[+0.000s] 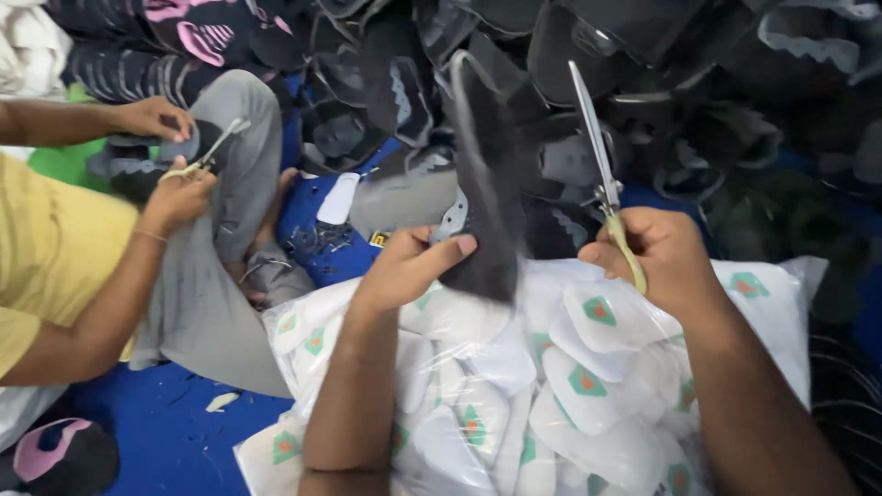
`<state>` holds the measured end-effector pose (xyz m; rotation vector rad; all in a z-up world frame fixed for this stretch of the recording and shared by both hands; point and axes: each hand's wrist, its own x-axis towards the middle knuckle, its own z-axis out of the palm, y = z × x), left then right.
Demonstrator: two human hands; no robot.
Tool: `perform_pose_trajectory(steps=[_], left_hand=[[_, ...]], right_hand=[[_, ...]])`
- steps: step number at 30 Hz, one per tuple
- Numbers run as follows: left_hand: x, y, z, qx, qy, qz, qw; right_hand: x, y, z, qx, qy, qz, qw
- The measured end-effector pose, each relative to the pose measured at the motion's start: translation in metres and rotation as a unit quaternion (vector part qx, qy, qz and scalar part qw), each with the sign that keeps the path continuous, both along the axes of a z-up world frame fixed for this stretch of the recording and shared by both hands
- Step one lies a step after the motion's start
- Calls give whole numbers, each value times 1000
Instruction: The person trims excess material from shoe upper components using scissors.
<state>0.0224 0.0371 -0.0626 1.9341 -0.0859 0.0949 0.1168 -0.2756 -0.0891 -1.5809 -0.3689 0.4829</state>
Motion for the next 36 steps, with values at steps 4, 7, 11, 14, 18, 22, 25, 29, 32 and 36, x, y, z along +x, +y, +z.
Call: perform_pose_trajectory(steps=[4, 7, 11, 14, 18, 22, 25, 29, 32, 36], left_hand=[[6, 10, -30, -369, 71, -193, 907], [-1, -11, -17, -382, 122, -209, 892], [4, -25, -20, -353, 176, -231, 889], [24, -24, -45, -453, 182, -288, 824], [53, -17, -89, -193, 138, -133, 962], [45, -40, -64, -293, 191, -104, 931], [36, -47, -45, -359, 237, -128, 894], [49, -71, -67, -105, 91, -291, 946], [23, -52, -97, -228, 137, -256, 929], [45, -66, -119, -381, 134, -159, 901]], right_hand=[[-1, 1, 0, -42, -180, -47, 982], [-3, -1, 2, 43, -196, -34, 979], [-12, 7, 1, 149, -128, -18, 980], [-20, 8, 1, 102, -94, -46, 989], [-21, 12, 23, 293, 66, -98, 949], [-22, 10, 48, 309, 146, -117, 932], [-15, 2, 19, 277, 117, -139, 944], [-12, -6, -13, 248, 7, -108, 963], [-22, 6, -5, 216, -34, -105, 970], [-13, -4, -39, 33, -213, -169, 962]])
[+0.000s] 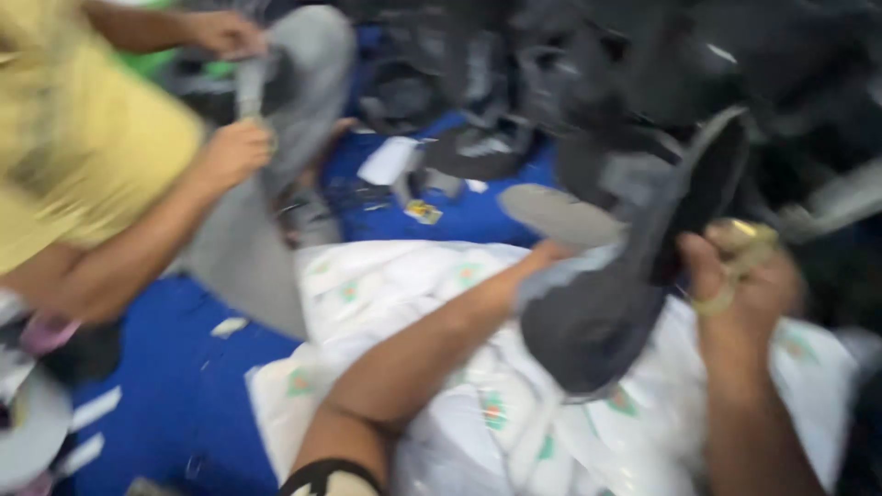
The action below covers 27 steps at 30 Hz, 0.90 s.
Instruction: The person trims excess material from shoe upper components using scissors.
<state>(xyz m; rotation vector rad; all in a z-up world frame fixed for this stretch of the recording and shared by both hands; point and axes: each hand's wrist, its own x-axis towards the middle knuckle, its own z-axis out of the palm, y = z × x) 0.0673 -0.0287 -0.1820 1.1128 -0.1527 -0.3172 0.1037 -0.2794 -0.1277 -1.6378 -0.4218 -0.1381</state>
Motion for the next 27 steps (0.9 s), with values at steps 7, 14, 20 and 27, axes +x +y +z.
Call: perform_pose_trajectory(steps=[7, 14, 20, 27], left_hand=[[22, 19, 63, -91, -12, 285, 954], [16, 40, 98, -91, 16, 363, 927], [-7, 37, 129, -54, -145, 422, 893], [-3, 9, 102, 162, -29, 342, 925]], right_hand=[[16, 19, 11, -92, 81, 36, 992], [-2, 24, 23, -107, 59, 114, 986], [-19, 50, 80, -278, -169, 30, 945], [-11, 43, 66, -329, -148, -36, 932]])
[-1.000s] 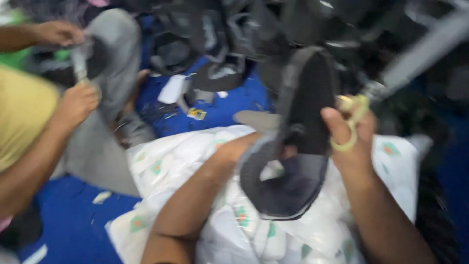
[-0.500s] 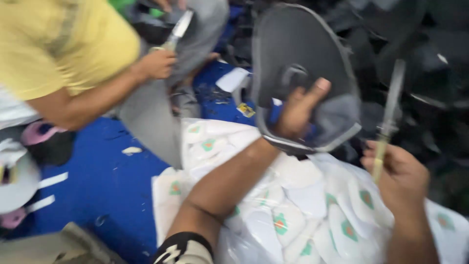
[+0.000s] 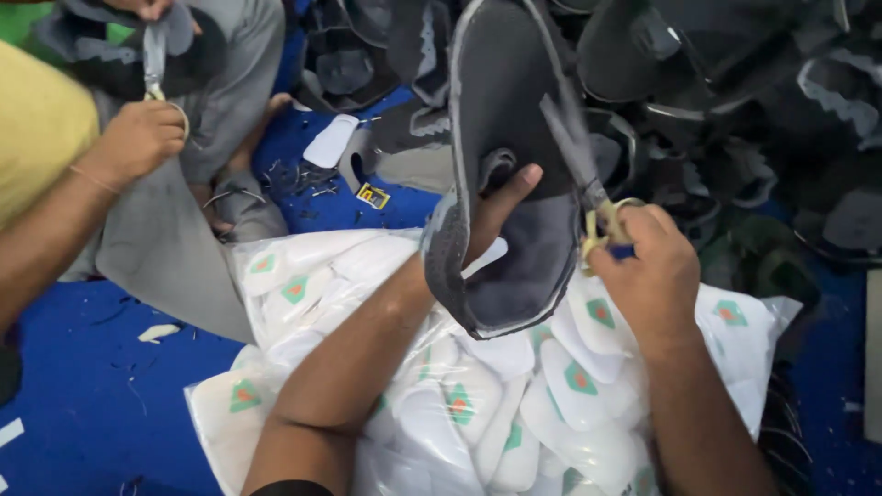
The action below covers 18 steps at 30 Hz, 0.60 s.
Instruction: The person trims excess material from shoe upper components using scissors.
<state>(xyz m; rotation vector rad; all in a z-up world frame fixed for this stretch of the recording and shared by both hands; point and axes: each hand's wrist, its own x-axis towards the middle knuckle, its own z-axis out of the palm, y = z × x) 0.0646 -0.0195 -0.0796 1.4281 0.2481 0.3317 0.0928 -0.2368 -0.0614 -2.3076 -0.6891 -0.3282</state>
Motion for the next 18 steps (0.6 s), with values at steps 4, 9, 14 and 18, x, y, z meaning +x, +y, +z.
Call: perform_pose_trajectory(steps=[4, 9, 14, 18], left_hand=[[-4, 3, 7, 24, 71, -59, 995], [-9, 5, 24, 4, 153, -10, 988], [-7, 4, 19, 74, 226, -36, 971], [-7, 1, 14, 27, 35, -53, 998]], right_hand=[[4, -1, 3, 77, 135, 7, 988], [0, 3, 22, 123, 84, 35, 988], [1, 2, 21, 68, -1, 62, 996], [-2, -1, 12, 30, 55, 21, 998]])
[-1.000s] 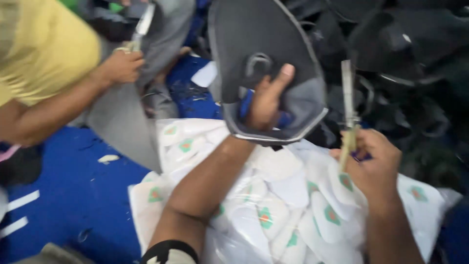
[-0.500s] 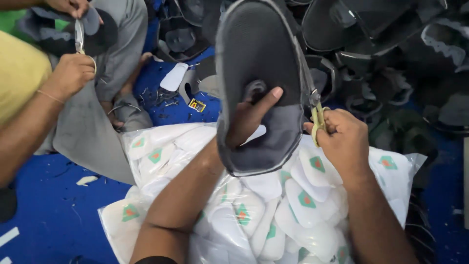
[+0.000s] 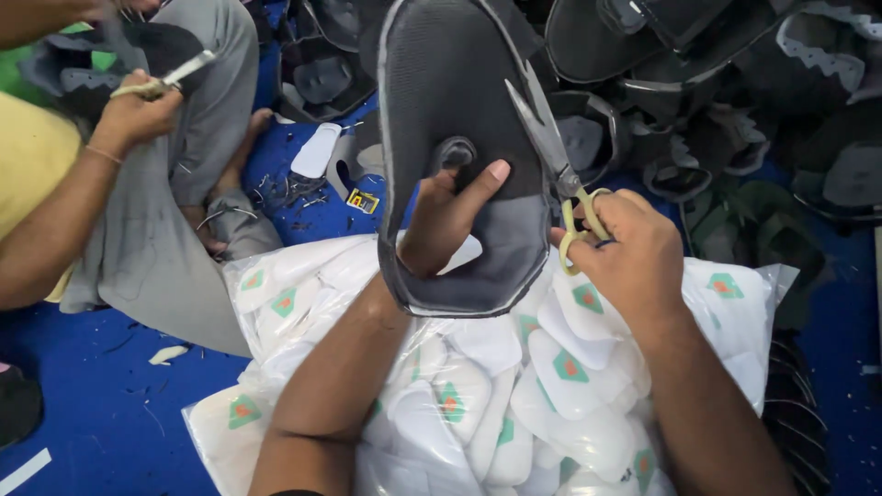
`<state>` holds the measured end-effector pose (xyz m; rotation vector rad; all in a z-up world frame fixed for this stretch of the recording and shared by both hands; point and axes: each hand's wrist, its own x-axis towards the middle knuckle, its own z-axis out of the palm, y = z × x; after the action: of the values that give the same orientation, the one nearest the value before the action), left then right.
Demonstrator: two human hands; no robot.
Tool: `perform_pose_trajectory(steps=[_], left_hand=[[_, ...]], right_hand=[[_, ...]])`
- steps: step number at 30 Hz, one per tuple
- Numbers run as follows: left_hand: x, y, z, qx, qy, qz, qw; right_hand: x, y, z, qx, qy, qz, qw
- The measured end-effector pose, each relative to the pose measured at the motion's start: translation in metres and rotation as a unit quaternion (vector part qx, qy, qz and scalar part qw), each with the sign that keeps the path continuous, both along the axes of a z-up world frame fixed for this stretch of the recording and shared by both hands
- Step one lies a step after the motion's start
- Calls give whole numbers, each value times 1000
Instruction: The person trims excess material from shoe upper components using scissors.
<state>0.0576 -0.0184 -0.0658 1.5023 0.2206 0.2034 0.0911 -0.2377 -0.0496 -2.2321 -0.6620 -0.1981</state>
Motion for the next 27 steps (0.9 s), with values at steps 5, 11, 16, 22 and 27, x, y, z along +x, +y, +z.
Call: perform_pose_trajectory(steps=[5, 11, 16, 22, 27], left_hand=[[2, -6, -12, -117, 52, 6, 992], [2, -1, -4, -33, 109, 12, 993], [4, -1, -12, 1, 70, 10, 997], [1, 1, 4, -10, 130, 53, 990], [0, -4, 0, -133, -35, 66, 988]], right_hand=[[-4, 7, 8, 6, -24, -13, 1000], [1, 7, 7, 11, -100, -27, 995], [8, -2, -7, -16, 48, -20, 999], [5, -1, 3, 62, -14, 20, 998], [3, 4, 8, -3, -75, -1, 997]])
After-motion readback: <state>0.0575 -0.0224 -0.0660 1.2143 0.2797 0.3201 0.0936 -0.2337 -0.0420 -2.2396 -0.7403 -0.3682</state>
